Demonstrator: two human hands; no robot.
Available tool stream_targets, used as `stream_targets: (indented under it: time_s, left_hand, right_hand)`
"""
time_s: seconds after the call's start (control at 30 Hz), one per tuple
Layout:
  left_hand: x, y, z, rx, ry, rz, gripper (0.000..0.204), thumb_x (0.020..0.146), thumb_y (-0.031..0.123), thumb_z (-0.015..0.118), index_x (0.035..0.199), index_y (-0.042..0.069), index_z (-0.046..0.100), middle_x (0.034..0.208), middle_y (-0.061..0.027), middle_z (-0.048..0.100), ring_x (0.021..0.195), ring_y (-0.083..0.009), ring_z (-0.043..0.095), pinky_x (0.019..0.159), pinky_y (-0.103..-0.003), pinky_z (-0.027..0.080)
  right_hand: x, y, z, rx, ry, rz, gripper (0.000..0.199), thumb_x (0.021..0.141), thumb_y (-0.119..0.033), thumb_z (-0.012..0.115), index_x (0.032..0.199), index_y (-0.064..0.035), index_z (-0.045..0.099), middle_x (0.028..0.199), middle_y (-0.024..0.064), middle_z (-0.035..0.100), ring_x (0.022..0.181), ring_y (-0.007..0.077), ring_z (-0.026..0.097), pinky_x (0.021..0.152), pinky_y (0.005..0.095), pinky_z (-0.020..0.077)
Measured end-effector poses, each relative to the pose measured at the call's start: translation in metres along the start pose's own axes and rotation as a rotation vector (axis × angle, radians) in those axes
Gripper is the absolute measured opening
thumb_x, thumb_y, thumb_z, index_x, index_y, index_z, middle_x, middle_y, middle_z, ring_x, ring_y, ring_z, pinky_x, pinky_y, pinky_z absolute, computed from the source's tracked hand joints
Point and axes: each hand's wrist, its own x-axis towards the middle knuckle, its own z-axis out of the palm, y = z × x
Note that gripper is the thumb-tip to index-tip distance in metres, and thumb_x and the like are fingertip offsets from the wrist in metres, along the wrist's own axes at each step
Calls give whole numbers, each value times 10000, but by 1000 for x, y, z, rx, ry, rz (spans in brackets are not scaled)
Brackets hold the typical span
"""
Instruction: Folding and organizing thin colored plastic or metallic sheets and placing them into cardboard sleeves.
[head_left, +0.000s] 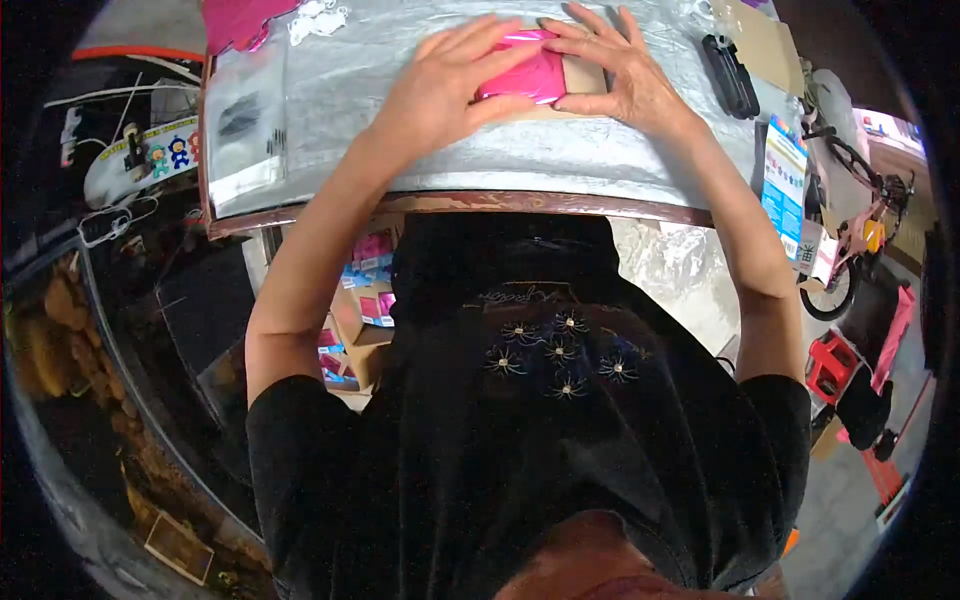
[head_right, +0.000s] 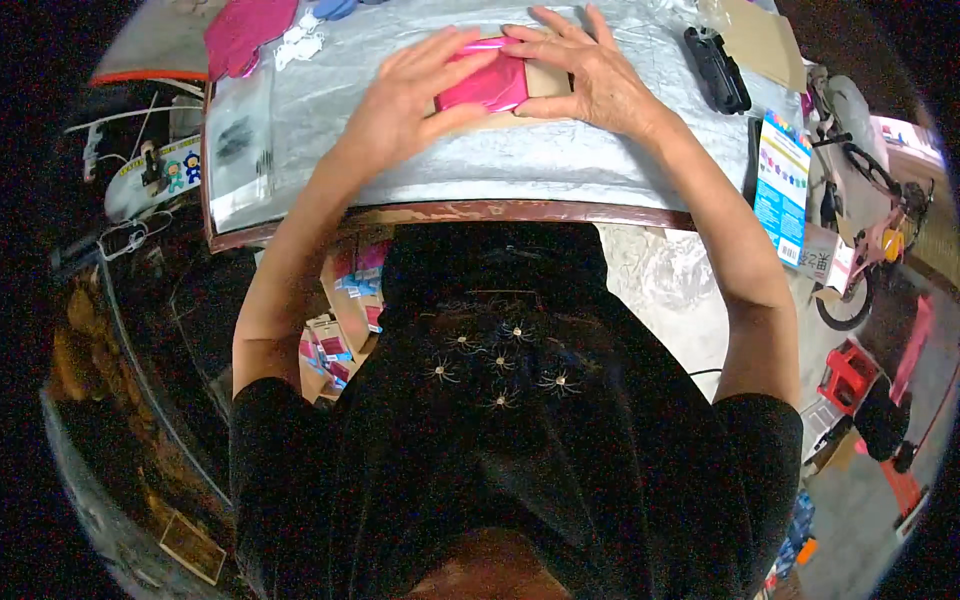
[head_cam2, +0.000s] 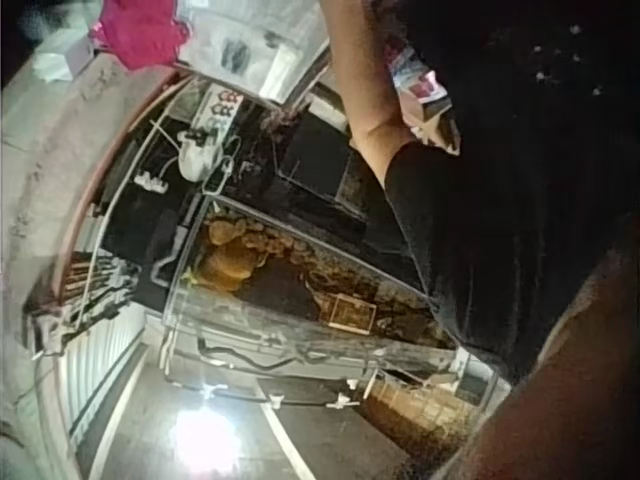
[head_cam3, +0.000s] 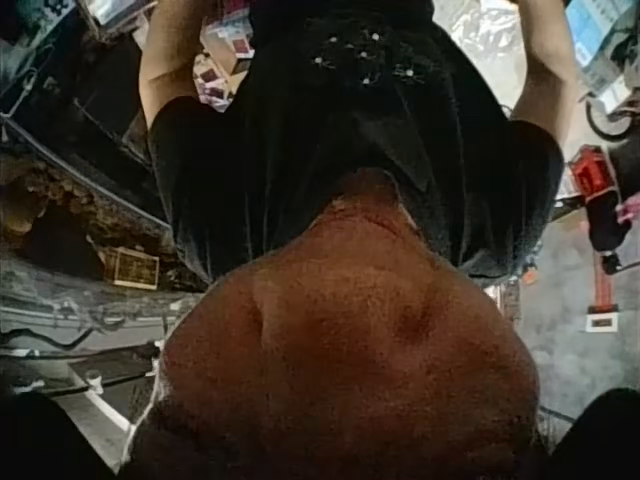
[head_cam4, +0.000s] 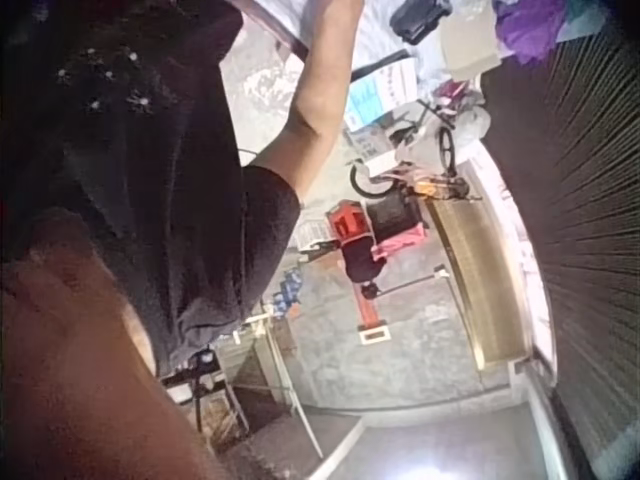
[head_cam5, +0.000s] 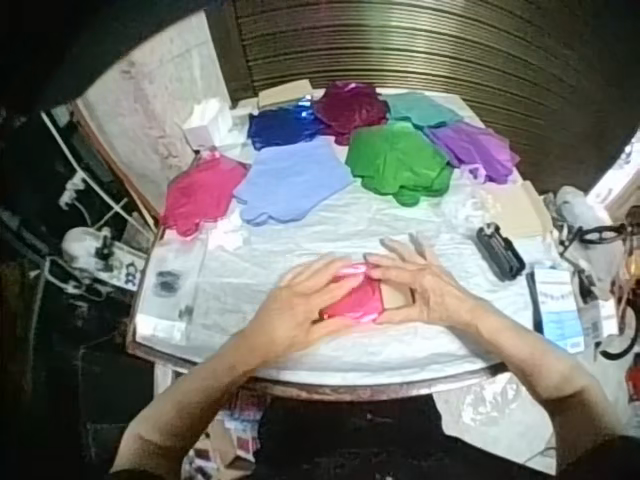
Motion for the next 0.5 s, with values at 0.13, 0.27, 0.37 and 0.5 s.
stream_targets:
  time_s: [0.13,0.27,0.37,0.5]
  left_hand:
    - [-7,-3,12,11,-9,-22,505,901,445,702,1330,185,651,1426,-106,574,1350,-315,504,1125,-450,383]
    - [-5,0,11,2,-7,-12,486,900,444,703,1313,190,667,1436,-105,567,1340,-319,514,1118,-447,396]
    - [-3,0,12,2,-1,-1,488,897,451,704,1312,195,669,1440,-104,566,1342,-318,512,1121,-441,395]
    - [-4,0,13,5,12,-1,490,892,459,706,1305,197,675,1439,-102,568,1344,-316,511,1125,-436,392]
  right_hand:
    - [7,-11,-10,-154,-24,-21,683,774,-444,831,1333,-113,621,1494,134,510,1436,387,383,1180,609,234]
    - [14,-6,-10,391,274,392,405,837,-338,790,1117,-52,723,1291,202,648,1167,356,633,966,477,506]
    - [28,8,-2,107,233,410,268,851,-274,742,876,-8,746,949,230,724,800,311,716,689,406,556]
    - [49,-14,1,-18,217,559,256,825,-257,713,794,-4,739,715,214,689,667,305,700,655,416,540]
